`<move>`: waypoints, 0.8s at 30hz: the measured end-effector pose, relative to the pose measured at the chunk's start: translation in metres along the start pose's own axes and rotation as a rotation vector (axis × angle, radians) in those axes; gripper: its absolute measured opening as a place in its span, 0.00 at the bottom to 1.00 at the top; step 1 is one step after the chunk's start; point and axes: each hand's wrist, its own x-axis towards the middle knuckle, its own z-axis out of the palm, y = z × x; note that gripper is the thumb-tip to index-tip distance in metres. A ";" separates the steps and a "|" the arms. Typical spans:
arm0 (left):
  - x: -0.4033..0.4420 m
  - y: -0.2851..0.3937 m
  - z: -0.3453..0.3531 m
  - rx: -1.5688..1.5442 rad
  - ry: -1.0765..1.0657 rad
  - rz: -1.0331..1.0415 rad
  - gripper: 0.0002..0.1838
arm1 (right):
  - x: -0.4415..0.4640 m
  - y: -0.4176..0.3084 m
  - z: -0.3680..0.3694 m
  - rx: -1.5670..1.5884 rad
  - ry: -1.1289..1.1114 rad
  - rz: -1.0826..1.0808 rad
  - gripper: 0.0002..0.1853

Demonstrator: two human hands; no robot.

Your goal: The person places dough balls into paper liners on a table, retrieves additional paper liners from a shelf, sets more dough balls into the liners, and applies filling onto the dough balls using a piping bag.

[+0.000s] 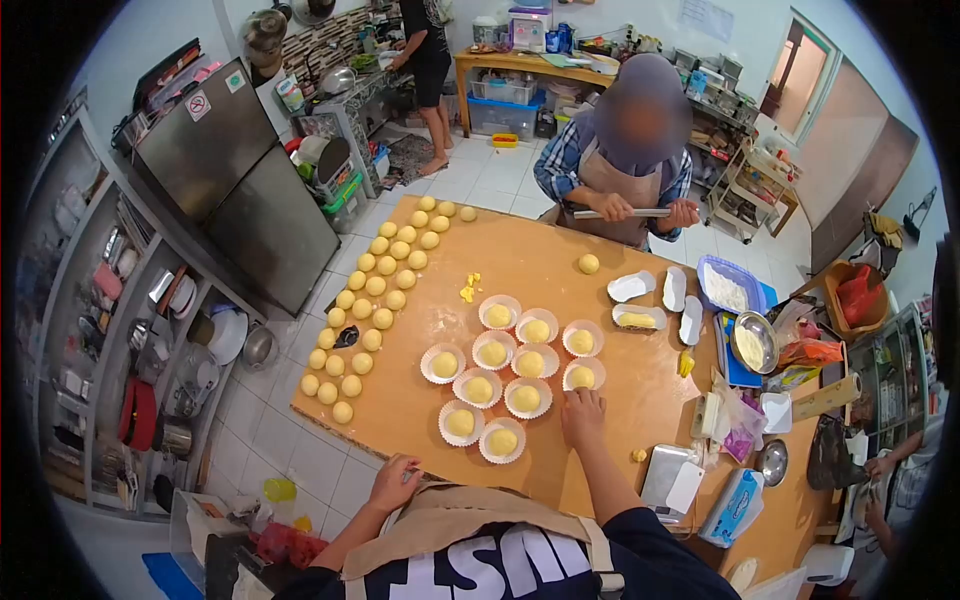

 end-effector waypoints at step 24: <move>-0.020 -0.023 0.004 0.005 0.034 -0.064 0.14 | 0.011 -0.019 0.006 0.225 0.136 -0.002 0.09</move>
